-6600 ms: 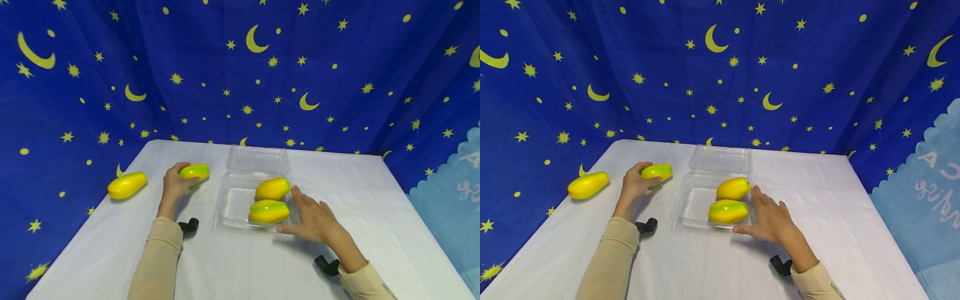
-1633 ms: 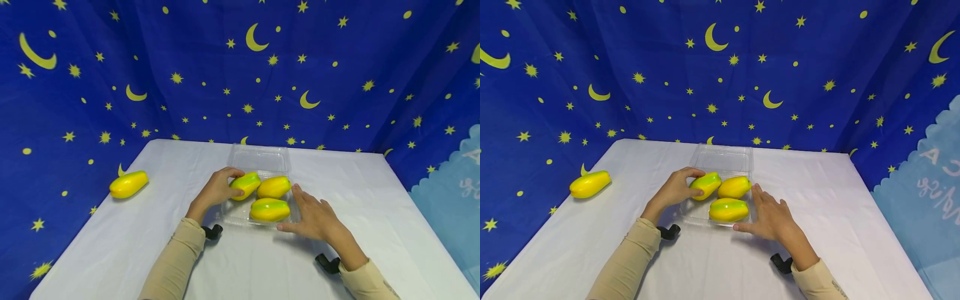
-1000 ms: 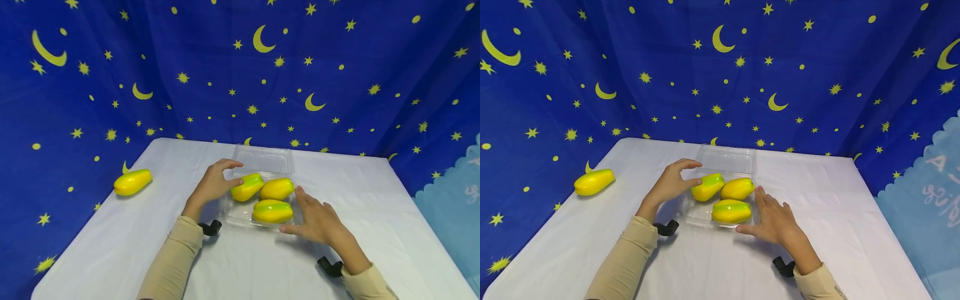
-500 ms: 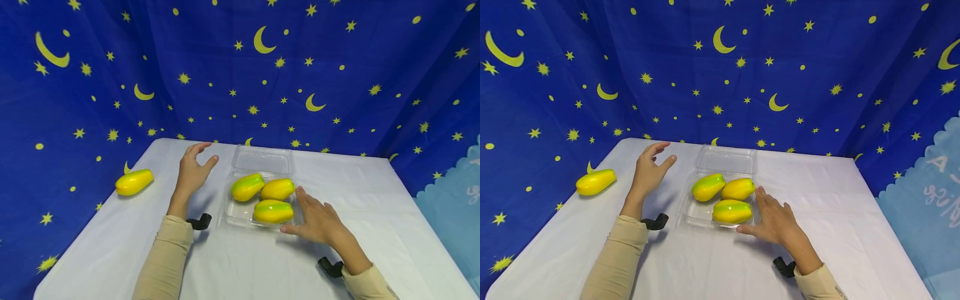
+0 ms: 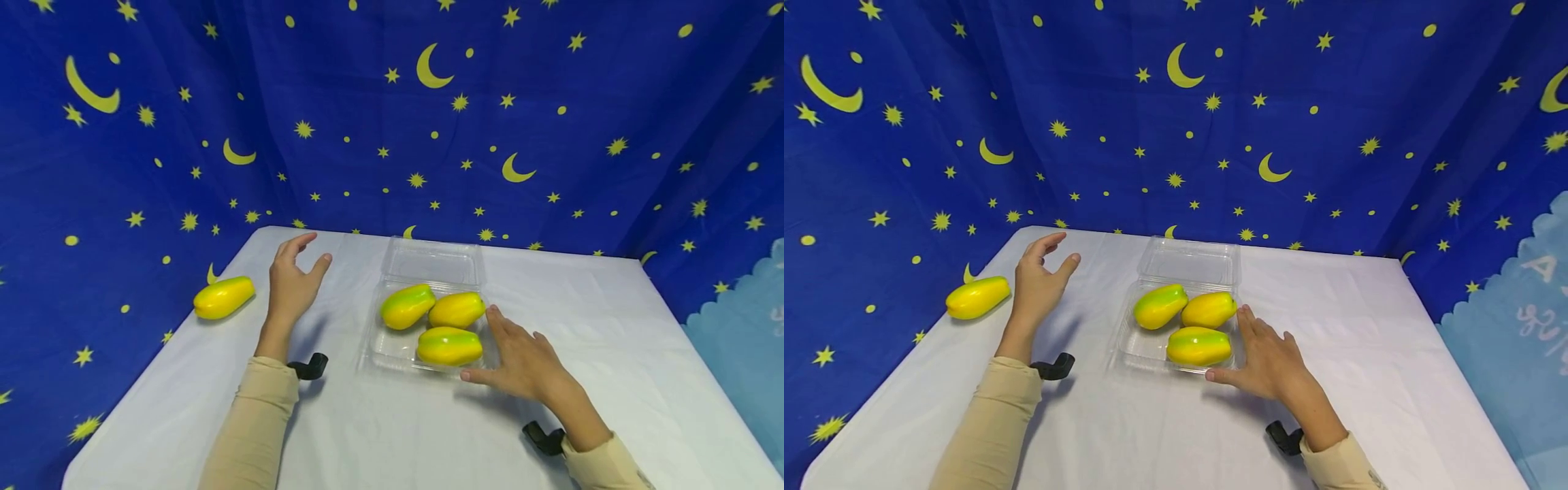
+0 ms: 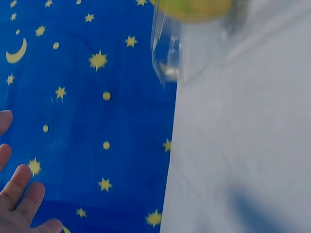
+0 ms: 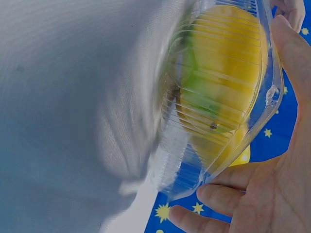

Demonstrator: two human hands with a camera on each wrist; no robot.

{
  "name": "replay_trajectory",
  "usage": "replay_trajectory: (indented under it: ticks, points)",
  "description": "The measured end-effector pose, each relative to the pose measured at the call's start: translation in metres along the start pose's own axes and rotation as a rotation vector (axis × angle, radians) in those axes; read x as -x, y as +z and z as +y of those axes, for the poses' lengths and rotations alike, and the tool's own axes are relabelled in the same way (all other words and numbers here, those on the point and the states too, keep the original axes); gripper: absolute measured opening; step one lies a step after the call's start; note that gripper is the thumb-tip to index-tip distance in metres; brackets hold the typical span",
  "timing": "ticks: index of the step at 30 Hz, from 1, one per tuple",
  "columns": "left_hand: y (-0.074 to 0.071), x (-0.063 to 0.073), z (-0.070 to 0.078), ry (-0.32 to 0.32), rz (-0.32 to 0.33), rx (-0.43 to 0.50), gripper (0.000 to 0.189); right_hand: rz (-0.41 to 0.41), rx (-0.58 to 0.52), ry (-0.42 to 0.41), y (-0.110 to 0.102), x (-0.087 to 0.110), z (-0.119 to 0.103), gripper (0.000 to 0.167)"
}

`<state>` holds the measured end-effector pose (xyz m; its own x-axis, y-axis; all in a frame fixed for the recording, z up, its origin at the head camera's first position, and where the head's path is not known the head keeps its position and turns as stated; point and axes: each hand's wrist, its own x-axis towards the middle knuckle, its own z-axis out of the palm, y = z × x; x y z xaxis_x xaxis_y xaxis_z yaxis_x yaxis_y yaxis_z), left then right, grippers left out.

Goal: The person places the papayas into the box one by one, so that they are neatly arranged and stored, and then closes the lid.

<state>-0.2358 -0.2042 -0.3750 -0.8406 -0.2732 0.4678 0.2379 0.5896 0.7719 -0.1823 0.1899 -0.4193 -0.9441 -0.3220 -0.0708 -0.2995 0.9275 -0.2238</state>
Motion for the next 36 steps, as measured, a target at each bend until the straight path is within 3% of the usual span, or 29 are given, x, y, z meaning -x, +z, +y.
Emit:
replay_trajectory:
  ticks: [8, 16, 23, 31, 36]
  points:
    - [-0.024, -0.006, -0.021, -0.035, 0.081, -0.094, 0.052, -0.004, -0.002, -0.009, 0.001, -0.003, -0.004, 0.131]
    - [-0.043, -0.001, -0.040, -0.127, 0.107, -0.139, 0.052, -0.010, 0.004, -0.016, -0.001, -0.002, -0.003, 0.133]
    - [-0.050, 0.006, -0.060, -0.214, 0.117, -0.168, 0.051, -0.004, 0.009, -0.005, -0.004, -0.001, 0.002, 0.133]
    - [-0.063, 0.014, -0.082, -0.253, 0.248, -0.228, 0.052, -0.008, 0.000, -0.003, -0.002, -0.001, 0.000, 0.132]
    - [-0.069, 0.016, -0.087, -0.335, 0.252, -0.240, 0.059, 0.001, -0.007, -0.008, -0.001, -0.002, -0.001, 0.131]
